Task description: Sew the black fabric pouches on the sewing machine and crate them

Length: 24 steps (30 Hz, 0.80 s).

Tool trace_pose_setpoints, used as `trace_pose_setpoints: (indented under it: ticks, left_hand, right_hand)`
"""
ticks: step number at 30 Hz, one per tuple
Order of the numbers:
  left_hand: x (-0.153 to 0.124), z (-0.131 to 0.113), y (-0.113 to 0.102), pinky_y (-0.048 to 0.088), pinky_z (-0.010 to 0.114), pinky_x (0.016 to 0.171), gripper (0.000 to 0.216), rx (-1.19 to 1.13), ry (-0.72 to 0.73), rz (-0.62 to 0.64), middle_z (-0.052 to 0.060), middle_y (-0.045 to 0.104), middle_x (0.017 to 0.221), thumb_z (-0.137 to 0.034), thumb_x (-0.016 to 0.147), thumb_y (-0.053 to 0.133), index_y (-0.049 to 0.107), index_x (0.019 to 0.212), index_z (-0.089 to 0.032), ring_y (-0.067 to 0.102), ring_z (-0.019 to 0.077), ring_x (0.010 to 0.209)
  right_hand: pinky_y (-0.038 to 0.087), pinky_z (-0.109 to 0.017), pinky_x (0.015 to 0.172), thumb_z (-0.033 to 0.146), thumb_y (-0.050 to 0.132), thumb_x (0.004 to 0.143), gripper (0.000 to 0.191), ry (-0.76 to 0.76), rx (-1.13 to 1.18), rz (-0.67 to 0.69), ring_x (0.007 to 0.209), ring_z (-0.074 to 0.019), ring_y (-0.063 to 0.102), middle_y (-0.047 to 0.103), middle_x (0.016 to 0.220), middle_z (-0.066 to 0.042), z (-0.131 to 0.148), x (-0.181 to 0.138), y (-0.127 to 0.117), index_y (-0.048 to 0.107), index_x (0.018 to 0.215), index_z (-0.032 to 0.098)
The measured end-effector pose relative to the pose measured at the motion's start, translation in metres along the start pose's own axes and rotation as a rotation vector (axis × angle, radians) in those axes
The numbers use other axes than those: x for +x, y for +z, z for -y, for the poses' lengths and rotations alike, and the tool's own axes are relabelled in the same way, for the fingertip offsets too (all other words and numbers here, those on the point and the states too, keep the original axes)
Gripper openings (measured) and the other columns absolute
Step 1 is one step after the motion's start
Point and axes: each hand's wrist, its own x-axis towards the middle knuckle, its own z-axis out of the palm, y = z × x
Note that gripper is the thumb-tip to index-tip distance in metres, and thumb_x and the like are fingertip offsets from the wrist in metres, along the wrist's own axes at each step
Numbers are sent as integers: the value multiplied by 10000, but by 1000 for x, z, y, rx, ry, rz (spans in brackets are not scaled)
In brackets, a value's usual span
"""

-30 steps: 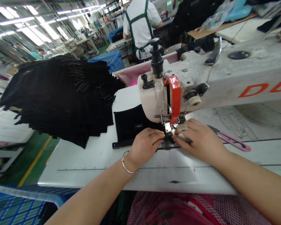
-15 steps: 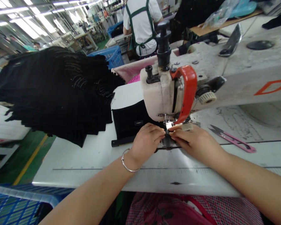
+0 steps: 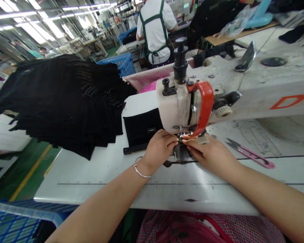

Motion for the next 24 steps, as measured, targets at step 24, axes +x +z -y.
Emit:
trace_pose_setpoints:
  ticks: [24]
  left_hand:
    - [1,-2,0,555,387,859,67,16,-10,-12,29,736,929,-191,846,667,722,876,-214,652,203,929]
  right_hand:
    - [505,-457,844,137,504,899,270,21,68,-6,996,-275,565,646,1079,-117,0,-2,5,645,1126,178]
